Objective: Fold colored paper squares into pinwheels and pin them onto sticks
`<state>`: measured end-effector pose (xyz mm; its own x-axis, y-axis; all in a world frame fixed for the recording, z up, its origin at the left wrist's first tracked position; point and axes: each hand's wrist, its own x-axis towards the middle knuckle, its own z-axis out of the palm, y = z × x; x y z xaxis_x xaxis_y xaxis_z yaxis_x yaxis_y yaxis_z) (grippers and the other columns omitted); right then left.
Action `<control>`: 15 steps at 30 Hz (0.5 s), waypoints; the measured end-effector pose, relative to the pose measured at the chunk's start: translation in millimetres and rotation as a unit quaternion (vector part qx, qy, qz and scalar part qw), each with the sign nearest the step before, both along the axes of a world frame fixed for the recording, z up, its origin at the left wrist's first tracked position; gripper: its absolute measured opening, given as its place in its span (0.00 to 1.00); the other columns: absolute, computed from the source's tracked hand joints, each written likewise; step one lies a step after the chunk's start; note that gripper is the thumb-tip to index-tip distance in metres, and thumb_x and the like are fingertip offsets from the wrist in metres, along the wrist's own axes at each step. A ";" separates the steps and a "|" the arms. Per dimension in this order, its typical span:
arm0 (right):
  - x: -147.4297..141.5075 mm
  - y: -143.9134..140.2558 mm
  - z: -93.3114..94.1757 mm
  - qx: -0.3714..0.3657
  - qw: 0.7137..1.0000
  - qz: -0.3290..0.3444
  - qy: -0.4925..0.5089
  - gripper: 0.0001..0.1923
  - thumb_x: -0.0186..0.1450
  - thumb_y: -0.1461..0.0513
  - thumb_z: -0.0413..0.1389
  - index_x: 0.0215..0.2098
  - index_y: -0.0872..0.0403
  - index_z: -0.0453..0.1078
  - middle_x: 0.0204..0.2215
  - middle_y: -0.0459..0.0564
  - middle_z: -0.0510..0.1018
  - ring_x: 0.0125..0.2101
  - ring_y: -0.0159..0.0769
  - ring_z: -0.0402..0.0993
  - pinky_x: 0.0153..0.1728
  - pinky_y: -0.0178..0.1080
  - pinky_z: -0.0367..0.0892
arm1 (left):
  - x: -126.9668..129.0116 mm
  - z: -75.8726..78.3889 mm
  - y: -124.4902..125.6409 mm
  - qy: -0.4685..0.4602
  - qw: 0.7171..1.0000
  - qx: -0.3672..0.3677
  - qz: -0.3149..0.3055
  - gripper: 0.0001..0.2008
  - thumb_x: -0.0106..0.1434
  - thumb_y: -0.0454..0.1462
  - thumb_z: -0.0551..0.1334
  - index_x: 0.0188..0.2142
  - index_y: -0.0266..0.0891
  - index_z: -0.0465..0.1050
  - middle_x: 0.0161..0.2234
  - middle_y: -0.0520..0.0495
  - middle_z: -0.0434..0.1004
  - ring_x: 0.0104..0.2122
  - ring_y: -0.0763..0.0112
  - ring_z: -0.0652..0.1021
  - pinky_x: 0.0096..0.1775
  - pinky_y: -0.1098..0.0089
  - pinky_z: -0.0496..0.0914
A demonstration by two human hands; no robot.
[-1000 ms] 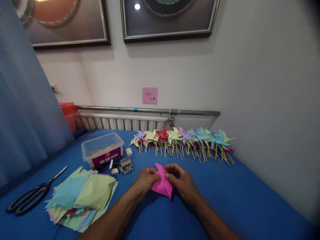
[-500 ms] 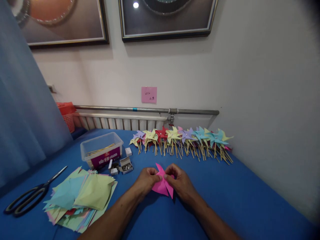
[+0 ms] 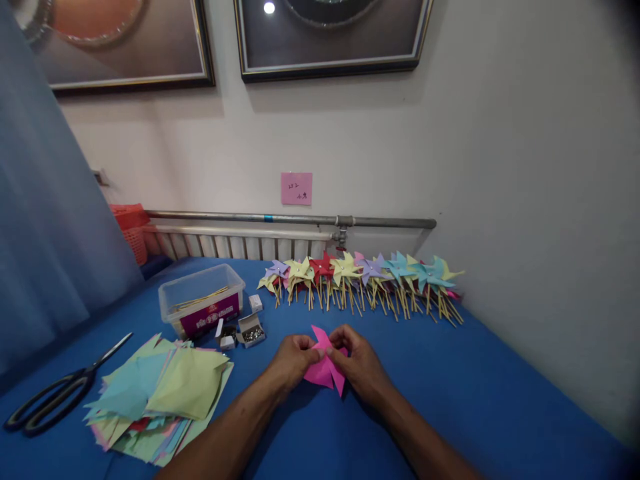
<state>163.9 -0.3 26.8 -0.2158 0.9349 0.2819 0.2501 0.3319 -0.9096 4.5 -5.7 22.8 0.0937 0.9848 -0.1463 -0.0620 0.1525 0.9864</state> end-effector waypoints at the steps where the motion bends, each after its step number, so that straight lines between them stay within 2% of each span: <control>1: 0.0 0.0 -0.3 0.003 1.000 -0.001 -0.004 0.04 0.57 0.64 0.56 0.32 0.53 0.68 0.29 0.45 0.75 0.32 0.36 0.70 0.36 0.37 0.66 | 0.0 -1.0 0.6 0.003 1.000 0.001 0.001 0.16 0.42 0.43 0.69 0.19 0.38 0.64 0.15 0.57 0.64 0.17 0.80 0.61 0.23 0.73 0.51; 15: -1.2 -2.7 0.4 -0.008 1.000 0.025 0.010 0.07 0.57 0.67 0.54 0.35 0.53 0.68 0.32 0.47 0.77 0.33 0.35 0.72 0.37 0.37 0.68 | 1.0 -5.8 2.9 0.012 1.000 0.002 -0.005 0.15 0.41 0.42 0.69 0.19 0.38 0.65 0.15 0.56 0.64 0.17 0.80 0.61 0.23 0.73 0.52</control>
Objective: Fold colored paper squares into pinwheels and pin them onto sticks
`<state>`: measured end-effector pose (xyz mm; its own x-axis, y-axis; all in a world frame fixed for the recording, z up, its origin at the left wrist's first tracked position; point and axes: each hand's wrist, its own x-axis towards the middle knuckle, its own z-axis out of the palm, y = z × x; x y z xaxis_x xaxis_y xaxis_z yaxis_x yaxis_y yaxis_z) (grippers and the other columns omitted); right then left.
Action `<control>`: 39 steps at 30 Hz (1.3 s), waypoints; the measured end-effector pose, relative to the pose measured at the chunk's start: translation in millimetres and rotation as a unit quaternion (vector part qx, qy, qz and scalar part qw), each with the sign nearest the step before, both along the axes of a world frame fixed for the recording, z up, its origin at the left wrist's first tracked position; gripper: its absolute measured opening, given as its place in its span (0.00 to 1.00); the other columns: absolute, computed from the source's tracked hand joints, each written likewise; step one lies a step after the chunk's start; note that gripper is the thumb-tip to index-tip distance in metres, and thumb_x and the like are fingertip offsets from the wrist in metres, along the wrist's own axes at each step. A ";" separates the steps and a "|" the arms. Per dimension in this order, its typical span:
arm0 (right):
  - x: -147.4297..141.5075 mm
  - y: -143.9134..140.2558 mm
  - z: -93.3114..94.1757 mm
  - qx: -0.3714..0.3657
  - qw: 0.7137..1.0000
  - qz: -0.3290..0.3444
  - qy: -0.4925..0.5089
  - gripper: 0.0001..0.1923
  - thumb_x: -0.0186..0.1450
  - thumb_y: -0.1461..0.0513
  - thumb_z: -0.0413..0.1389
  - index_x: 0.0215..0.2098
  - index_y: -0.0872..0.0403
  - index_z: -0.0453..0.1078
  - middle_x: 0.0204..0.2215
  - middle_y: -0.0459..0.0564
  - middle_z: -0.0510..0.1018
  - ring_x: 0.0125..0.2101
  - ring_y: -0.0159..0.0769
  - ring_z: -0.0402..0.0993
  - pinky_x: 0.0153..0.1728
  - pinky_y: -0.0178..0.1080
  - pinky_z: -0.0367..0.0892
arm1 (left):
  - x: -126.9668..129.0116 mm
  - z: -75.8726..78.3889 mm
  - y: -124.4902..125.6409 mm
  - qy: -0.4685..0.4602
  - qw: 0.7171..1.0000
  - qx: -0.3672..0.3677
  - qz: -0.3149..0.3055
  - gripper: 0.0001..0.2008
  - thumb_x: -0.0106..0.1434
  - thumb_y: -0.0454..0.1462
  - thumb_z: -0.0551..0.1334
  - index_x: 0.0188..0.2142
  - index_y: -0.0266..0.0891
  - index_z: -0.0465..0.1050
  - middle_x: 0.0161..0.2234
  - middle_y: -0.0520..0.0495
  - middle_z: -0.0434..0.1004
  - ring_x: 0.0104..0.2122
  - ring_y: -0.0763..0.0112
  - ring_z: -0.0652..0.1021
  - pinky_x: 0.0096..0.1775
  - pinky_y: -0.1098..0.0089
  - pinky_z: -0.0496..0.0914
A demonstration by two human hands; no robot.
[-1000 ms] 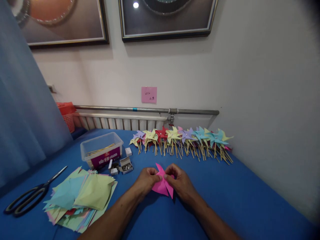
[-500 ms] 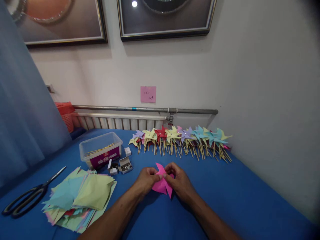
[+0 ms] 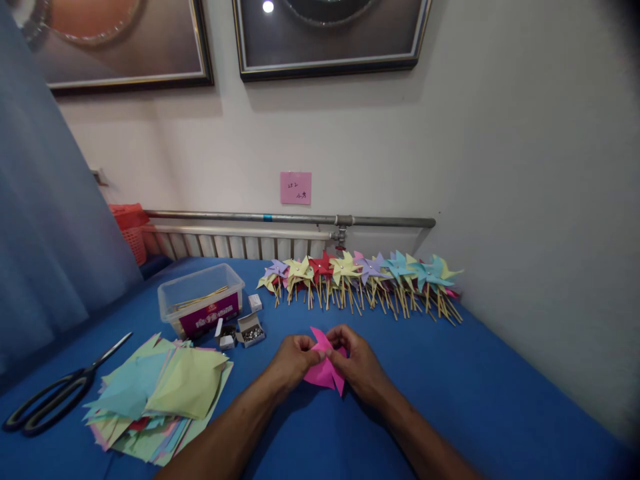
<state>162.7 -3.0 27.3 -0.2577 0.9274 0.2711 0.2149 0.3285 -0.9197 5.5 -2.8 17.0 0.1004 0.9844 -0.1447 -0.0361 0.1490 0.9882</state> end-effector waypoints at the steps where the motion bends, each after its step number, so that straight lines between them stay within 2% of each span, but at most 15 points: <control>1: -0.2 -0.1 -0.2 0.001 1.000 -0.001 0.001 0.07 0.57 0.67 0.54 0.35 0.52 0.68 0.32 0.47 0.77 0.33 0.35 0.72 0.37 0.37 0.68 | 0.2 -0.5 0.3 -0.002 1.000 -0.001 0.001 0.14 0.41 0.42 0.68 0.19 0.37 0.65 0.15 0.56 0.64 0.17 0.80 0.61 0.23 0.73 0.52; 5: 0.9 1.5 -0.2 0.006 1.000 -0.004 0.000 0.07 0.57 0.66 0.55 0.35 0.52 0.69 0.33 0.47 0.78 0.35 0.37 0.73 0.40 0.39 0.68 | 0.3 -1.2 0.8 -0.011 1.000 0.002 0.007 0.13 0.41 0.40 0.68 0.18 0.37 0.65 0.15 0.56 0.64 0.16 0.80 0.61 0.22 0.73 0.52; 9: 7.6 8.5 -1.5 0.001 0.998 -0.050 0.039 0.10 0.59 0.60 0.58 0.40 0.52 0.69 0.38 0.51 0.79 0.41 0.40 0.75 0.46 0.43 0.68 | -0.5 3.1 -0.8 -0.041 0.999 -0.012 0.025 0.10 0.42 0.37 0.67 0.20 0.36 0.67 0.15 0.55 0.65 0.15 0.80 0.62 0.21 0.74 0.52; 12: 12.2 13.8 -3.9 -0.022 0.993 -0.092 0.077 0.15 0.61 0.55 0.57 0.43 0.52 0.69 0.42 0.53 0.78 0.43 0.43 0.75 0.44 0.44 0.69 | -2.8 7.6 -1.3 -0.095 0.994 -0.023 0.041 0.09 0.42 0.36 0.67 0.21 0.35 0.69 0.16 0.53 0.68 0.15 0.79 0.64 0.22 0.74 0.54; 14: 12.3 14.3 -5.6 -0.037 0.991 -0.095 0.087 0.16 0.61 0.55 0.57 0.46 0.52 0.69 0.45 0.54 0.77 0.43 0.43 0.76 0.43 0.44 0.69 | -5.9 9.7 -0.1 -0.125 0.991 -0.020 0.052 0.09 0.42 0.35 0.67 0.21 0.35 0.68 0.16 0.53 0.68 0.15 0.79 0.64 0.21 0.75 0.55; 16: 9.6 11.9 -7.0 -0.048 0.993 -0.068 0.089 0.17 0.61 0.57 0.56 0.48 0.52 0.68 0.46 0.53 0.77 0.42 0.42 0.77 0.44 0.43 0.69 | -9.9 10.6 2.2 -0.147 0.987 -0.016 0.062 0.10 0.42 0.35 0.68 0.21 0.35 0.68 0.16 0.53 0.67 0.16 0.79 0.64 0.22 0.75 0.55; 20: 1.3 1.6 -8.9 -0.082 0.993 0.031 0.083 0.22 0.61 0.60 0.55 0.55 0.51 0.66 0.45 0.53 0.78 0.38 0.39 0.77 0.39 0.41 0.70 | -17.6 9.4 7.4 -0.178 0.980 -0.015 0.088 0.10 0.42 0.35 0.68 0.22 0.34 0.68 0.18 0.52 0.68 0.17 0.79 0.65 0.23 0.75 0.58; 22: -1.4 -3.0 -9.2 -0.081 0.991 0.066 0.080 0.23 0.62 0.60 0.56 0.56 0.51 0.66 0.44 0.53 0.79 0.39 0.39 0.76 0.41 0.41 0.70 | -19.6 7.8 9.0 -0.180 0.979 -0.016 0.094 0.10 0.42 0.35 0.68 0.23 0.34 0.69 0.19 0.52 0.69 0.18 0.78 0.66 0.23 0.74 0.58; 25: -1.7 -6.8 -7.4 -0.059 0.993 0.080 0.062 0.20 0.63 0.59 0.56 0.54 0.51 0.69 0.44 0.51 0.79 0.42 0.40 0.75 0.47 0.42 0.68 | -19.8 5.3 9.7 -0.165 0.982 -0.020 0.086 0.09 0.42 0.35 0.67 0.24 0.34 0.69 0.19 0.52 0.68 0.17 0.79 0.65 0.23 0.74 0.57; 32: 3.8 -8.2 6.1 -0.006 0.998 0.060 -0.016 0.14 0.64 0.59 0.55 0.47 0.50 0.74 0.40 0.49 0.79 0.42 0.41 0.74 0.46 0.41 0.67 | -16.3 6.4 6.7 -0.110 0.991 -0.005 0.081 0.09 0.43 0.36 0.66 0.20 0.36 0.67 0.16 0.54 0.65 0.16 0.80 0.63 0.21 0.75 0.54; 39: 3.5 -7.3 6.9 0.024 0.998 0.040 -0.043 0.12 0.65 0.54 0.54 0.39 0.51 0.75 0.34 0.47 0.77 0.35 0.38 0.71 0.38 0.37 0.65 | -14.7 10.9 3.9 -0.084 0.993 0.005 0.080 0.09 0.43 0.37 0.66 0.21 0.36 0.68 0.16 0.54 0.66 0.15 0.79 0.63 0.21 0.74 0.55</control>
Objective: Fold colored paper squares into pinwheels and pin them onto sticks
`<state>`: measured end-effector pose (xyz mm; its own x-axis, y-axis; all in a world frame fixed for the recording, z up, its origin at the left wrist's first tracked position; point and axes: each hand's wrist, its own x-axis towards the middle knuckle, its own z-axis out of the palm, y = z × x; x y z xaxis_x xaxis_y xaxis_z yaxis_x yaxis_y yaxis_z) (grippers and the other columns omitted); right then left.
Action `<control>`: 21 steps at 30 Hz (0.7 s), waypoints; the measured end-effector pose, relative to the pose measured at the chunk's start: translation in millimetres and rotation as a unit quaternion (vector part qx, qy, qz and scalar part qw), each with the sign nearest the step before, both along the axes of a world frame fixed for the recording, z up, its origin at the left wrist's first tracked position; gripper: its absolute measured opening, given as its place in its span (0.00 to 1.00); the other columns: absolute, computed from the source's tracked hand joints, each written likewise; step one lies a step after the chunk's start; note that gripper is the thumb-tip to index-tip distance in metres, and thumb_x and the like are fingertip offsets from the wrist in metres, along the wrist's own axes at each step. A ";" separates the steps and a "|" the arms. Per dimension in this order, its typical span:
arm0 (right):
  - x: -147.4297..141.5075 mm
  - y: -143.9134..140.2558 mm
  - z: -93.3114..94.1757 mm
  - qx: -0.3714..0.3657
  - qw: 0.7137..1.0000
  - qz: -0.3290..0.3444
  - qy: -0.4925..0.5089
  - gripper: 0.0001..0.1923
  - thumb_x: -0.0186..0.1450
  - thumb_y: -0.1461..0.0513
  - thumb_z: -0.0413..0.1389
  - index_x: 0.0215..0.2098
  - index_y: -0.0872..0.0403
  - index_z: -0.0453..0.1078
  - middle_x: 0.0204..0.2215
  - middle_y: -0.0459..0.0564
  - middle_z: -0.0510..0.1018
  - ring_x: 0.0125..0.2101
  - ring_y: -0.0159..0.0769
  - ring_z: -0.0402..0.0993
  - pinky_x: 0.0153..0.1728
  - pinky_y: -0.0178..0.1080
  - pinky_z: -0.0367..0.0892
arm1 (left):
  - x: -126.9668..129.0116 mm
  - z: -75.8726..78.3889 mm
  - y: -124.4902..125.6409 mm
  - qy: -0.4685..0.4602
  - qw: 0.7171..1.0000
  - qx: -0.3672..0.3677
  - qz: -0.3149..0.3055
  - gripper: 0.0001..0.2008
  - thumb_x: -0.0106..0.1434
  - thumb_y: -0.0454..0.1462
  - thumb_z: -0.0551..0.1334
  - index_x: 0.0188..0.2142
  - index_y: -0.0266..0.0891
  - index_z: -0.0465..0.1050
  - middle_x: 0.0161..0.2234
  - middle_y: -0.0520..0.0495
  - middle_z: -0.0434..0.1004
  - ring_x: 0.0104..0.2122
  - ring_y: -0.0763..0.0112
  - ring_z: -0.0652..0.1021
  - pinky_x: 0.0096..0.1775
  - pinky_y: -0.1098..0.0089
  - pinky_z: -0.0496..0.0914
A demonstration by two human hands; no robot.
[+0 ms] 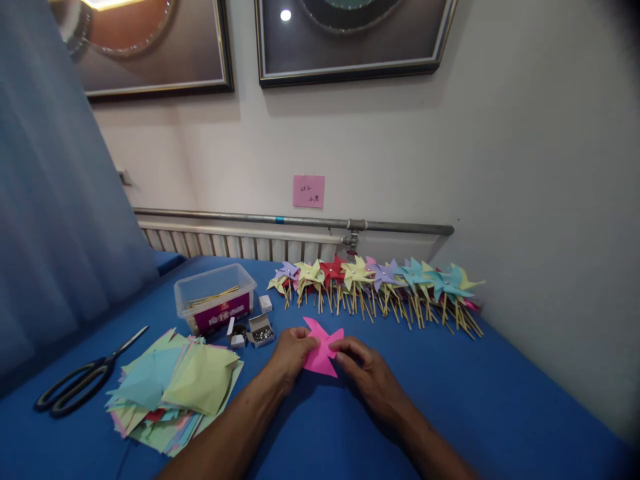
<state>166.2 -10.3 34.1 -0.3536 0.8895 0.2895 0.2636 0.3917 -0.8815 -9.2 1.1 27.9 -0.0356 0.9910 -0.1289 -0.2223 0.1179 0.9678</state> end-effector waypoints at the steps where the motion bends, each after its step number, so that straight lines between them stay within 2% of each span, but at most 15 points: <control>1: -0.9 0.1 -1.0 -0.002 1.000 -0.004 0.001 0.12 0.66 0.54 0.54 0.36 0.51 0.75 0.32 0.46 0.76 0.33 0.37 0.70 0.37 0.36 0.64 | 0.6 0.2 -0.3 0.002 1.000 -0.001 -0.002 0.09 0.42 0.37 0.66 0.21 0.36 0.67 0.15 0.54 0.66 0.15 0.79 0.63 0.21 0.74 0.55; 4: -4.5 0.7 -4.8 -0.028 0.999 -0.020 0.024 0.15 0.66 0.52 0.53 0.29 0.53 0.71 0.26 0.44 0.72 0.29 0.34 0.66 0.32 0.34 0.62 | 3.5 -1.0 -0.6 0.007 1.000 -0.005 -0.007 0.09 0.42 0.37 0.65 0.21 0.36 0.67 0.15 0.55 0.65 0.15 0.79 0.62 0.22 0.74 0.54; 10: -11.4 4.1 -12.5 -0.080 0.992 -0.055 0.084 0.14 0.61 0.52 0.57 0.26 0.53 0.67 0.21 0.41 0.67 0.23 0.30 0.61 0.27 0.33 0.58 | 10.2 -9.9 -0.1 0.004 1.000 0.008 -0.011 0.10 0.43 0.38 0.67 0.20 0.37 0.66 0.16 0.55 0.65 0.16 0.80 0.62 0.23 0.74 0.55; 16: -15.0 5.4 -16.8 -0.102 0.986 -0.108 0.071 0.13 0.59 0.53 0.57 0.23 0.52 0.63 0.18 0.39 0.64 0.20 0.29 0.58 0.24 0.34 0.57 | 14.5 -13.1 -0.9 -0.004 1.000 0.007 -0.004 0.12 0.43 0.38 0.68 0.19 0.37 0.65 0.15 0.56 0.63 0.16 0.80 0.61 0.21 0.74 0.53; 21: -15.9 6.2 -18.5 -0.093 0.985 -0.143 0.037 0.12 0.58 0.54 0.56 0.22 0.52 0.64 0.18 0.40 0.67 0.21 0.31 0.61 0.25 0.35 0.59 | 16.0 -14.8 0.0 0.014 1.000 -0.001 -0.005 0.12 0.43 0.38 0.68 0.19 0.38 0.65 0.14 0.57 0.62 0.15 0.80 0.60 0.21 0.74 0.52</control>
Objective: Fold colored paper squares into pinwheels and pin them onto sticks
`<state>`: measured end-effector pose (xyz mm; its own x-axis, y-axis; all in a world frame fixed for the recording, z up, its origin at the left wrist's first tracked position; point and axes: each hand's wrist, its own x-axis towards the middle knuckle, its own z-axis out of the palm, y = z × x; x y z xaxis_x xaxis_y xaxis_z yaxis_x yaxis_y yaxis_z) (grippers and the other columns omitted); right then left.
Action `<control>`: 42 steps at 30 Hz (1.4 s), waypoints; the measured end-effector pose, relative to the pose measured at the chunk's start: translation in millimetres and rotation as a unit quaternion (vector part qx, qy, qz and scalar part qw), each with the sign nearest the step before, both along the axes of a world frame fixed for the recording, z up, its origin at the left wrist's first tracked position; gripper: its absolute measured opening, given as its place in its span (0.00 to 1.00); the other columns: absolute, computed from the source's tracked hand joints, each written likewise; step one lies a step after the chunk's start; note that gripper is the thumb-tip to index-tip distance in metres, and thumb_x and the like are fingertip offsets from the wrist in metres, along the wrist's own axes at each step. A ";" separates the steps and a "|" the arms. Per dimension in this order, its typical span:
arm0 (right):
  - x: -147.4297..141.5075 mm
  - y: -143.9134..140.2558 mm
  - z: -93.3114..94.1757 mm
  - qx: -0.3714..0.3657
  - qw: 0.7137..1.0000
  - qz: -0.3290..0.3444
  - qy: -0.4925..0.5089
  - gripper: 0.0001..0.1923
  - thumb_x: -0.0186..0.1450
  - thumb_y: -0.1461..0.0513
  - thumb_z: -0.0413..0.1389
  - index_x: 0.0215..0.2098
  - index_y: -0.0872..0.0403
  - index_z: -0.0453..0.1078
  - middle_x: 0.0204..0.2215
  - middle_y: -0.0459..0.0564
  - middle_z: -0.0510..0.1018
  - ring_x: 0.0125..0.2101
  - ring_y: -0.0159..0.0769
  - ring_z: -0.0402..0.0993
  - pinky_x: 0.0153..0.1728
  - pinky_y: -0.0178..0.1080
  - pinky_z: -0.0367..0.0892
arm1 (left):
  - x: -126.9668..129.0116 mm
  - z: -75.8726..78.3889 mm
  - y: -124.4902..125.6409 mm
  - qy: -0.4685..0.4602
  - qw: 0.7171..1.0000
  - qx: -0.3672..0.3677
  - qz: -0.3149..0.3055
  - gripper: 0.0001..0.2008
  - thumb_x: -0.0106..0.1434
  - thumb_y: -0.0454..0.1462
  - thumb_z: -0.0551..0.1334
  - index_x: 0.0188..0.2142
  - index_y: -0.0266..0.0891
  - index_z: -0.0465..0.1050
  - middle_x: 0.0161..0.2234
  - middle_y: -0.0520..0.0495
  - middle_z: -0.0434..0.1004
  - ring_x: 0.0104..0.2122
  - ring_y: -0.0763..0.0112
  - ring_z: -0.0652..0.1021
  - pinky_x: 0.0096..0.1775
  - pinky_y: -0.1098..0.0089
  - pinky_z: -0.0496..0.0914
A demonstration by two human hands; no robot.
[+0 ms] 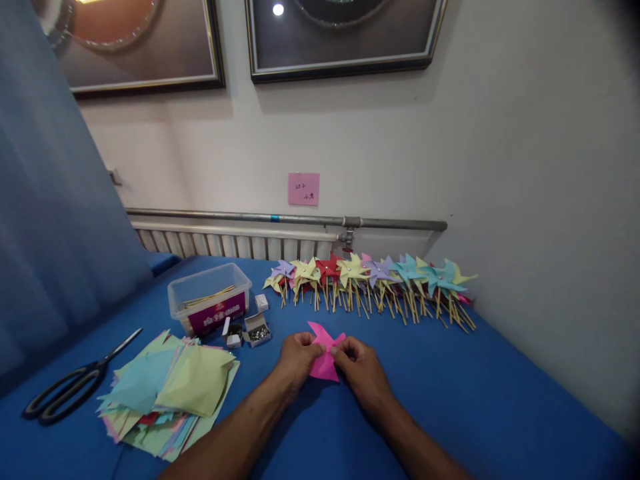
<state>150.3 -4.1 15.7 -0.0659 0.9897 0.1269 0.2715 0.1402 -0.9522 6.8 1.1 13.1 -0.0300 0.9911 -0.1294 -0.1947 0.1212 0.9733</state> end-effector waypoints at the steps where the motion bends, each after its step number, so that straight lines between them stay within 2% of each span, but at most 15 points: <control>1: -0.1 0.1 -0.4 0.000 1.000 -0.005 -0.008 0.12 0.58 0.55 0.56 0.22 0.52 0.65 0.18 0.41 0.67 0.21 0.32 0.62 0.25 0.35 0.59 | 0.1 -0.2 0.2 0.006 1.000 -0.002 0.001 0.12 0.43 0.38 0.68 0.19 0.38 0.65 0.14 0.57 0.62 0.15 0.80 0.60 0.21 0.74 0.52; 10: 1.6 1.1 -5.6 0.020 0.999 0.007 -0.042 0.11 0.59 0.56 0.56 0.22 0.52 0.64 0.18 0.40 0.68 0.21 0.31 0.62 0.24 0.34 0.58 | 0.6 -1.9 0.4 0.029 1.000 -0.003 0.000 0.11 0.44 0.38 0.67 0.19 0.38 0.65 0.15 0.56 0.63 0.16 0.79 0.60 0.21 0.73 0.53; 16: 3.2 -2.2 3.8 0.037 0.998 0.030 -0.046 0.10 0.58 0.57 0.56 0.22 0.52 0.67 0.19 0.42 0.70 0.22 0.32 0.64 0.25 0.34 0.59 | -0.1 1.5 -1.8 0.033 0.999 0.002 -0.014 0.12 0.43 0.39 0.68 0.20 0.37 0.67 0.15 0.56 0.63 0.16 0.80 0.60 0.21 0.74 0.53; 24: 8.2 0.7 7.4 0.024 0.996 0.071 -0.049 0.09 0.58 0.58 0.57 0.22 0.53 0.67 0.18 0.41 0.68 0.21 0.30 0.61 0.24 0.33 0.57 | -0.4 5.4 -2.2 0.045 0.999 -0.001 -0.014 0.10 0.44 0.37 0.67 0.18 0.37 0.66 0.14 0.56 0.61 0.15 0.80 0.59 0.21 0.73 0.51; 27: 7.1 -0.5 6.4 0.017 0.997 0.064 -0.039 0.07 0.58 0.58 0.57 0.25 0.53 0.67 0.18 0.40 0.67 0.21 0.30 0.61 0.24 0.33 0.57 | -0.2 2.9 -1.8 0.033 0.999 0.000 -0.015 0.10 0.43 0.38 0.67 0.19 0.37 0.66 0.14 0.56 0.62 0.15 0.80 0.59 0.21 0.73 0.51; 29: 4.8 -2.3 5.7 0.016 0.999 0.047 -0.008 0.06 0.58 0.59 0.57 0.30 0.53 0.68 0.20 0.40 0.69 0.21 0.30 0.64 0.25 0.34 0.59 | 0.1 0.5 -1.3 0.015 1.000 0.003 -0.013 0.11 0.43 0.39 0.67 0.20 0.37 0.66 0.15 0.56 0.63 0.15 0.79 0.60 0.21 0.73 0.53; 31: 1.7 -3.4 3.7 0.015 0.998 0.036 0.049 0.15 0.58 0.59 0.58 0.42 0.53 0.68 0.26 0.42 0.74 0.25 0.33 0.70 0.28 0.35 0.64 | 0.5 -1.6 -0.7 -0.013 1.000 0.005 -0.009 0.11 0.44 0.39 0.68 0.21 0.37 0.67 0.15 0.55 0.64 0.16 0.79 0.62 0.22 0.73 0.54; 34: -2.8 -1.1 -4.6 -0.004 0.991 0.036 0.130 0.34 0.58 0.57 0.59 0.60 0.53 0.55 0.34 0.48 0.79 0.30 0.38 0.76 0.33 0.39 0.69 | 1.7 -3.4 0.3 -0.051 0.999 0.007 0.003 0.12 0.43 0.39 0.69 0.21 0.37 0.67 0.16 0.54 0.67 0.16 0.78 0.64 0.23 0.73 0.56; 36: -4.6 2.6 -13.0 -0.017 0.988 0.034 0.152 0.38 0.57 0.56 0.60 0.62 0.54 0.53 0.36 0.51 0.80 0.33 0.40 0.77 0.36 0.42 0.71 | 2.9 -4.1 0.5 -0.065 0.998 0.010 0.018 0.13 0.42 0.39 0.70 0.21 0.36 0.67 0.16 0.54 0.68 0.16 0.79 0.64 0.23 0.74 0.56; 38: -5.0 6.5 -20.5 -0.023 0.985 0.030 0.171 0.38 0.56 0.55 0.62 0.60 0.55 0.55 0.35 0.52 0.81 0.34 0.42 0.78 0.37 0.43 0.71 | 4.1 -4.8 0.3 -0.070 0.997 0.012 0.027 0.14 0.42 0.39 0.70 0.21 0.36 0.67 0.16 0.54 0.68 0.16 0.79 0.64 0.23 0.74 0.57; 42: -3.2 7.9 -22.1 -0.022 0.978 0.030 0.206 0.39 0.56 0.53 0.62 0.61 0.52 0.53 0.33 0.48 0.80 0.29 0.39 0.76 0.32 0.41 0.70 | 5.0 -5.3 -0.3 -0.070 0.997 0.012 0.034 0.14 0.42 0.39 0.70 0.21 0.36 0.67 0.16 0.55 0.67 0.16 0.80 0.63 0.22 0.75 0.56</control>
<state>147.1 3.8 -6.4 -0.0760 0.9909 0.1114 -0.1444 0.0997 -0.9845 11.8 0.8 7.8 -0.0796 0.9903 -0.1139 -0.3366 0.0808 0.9382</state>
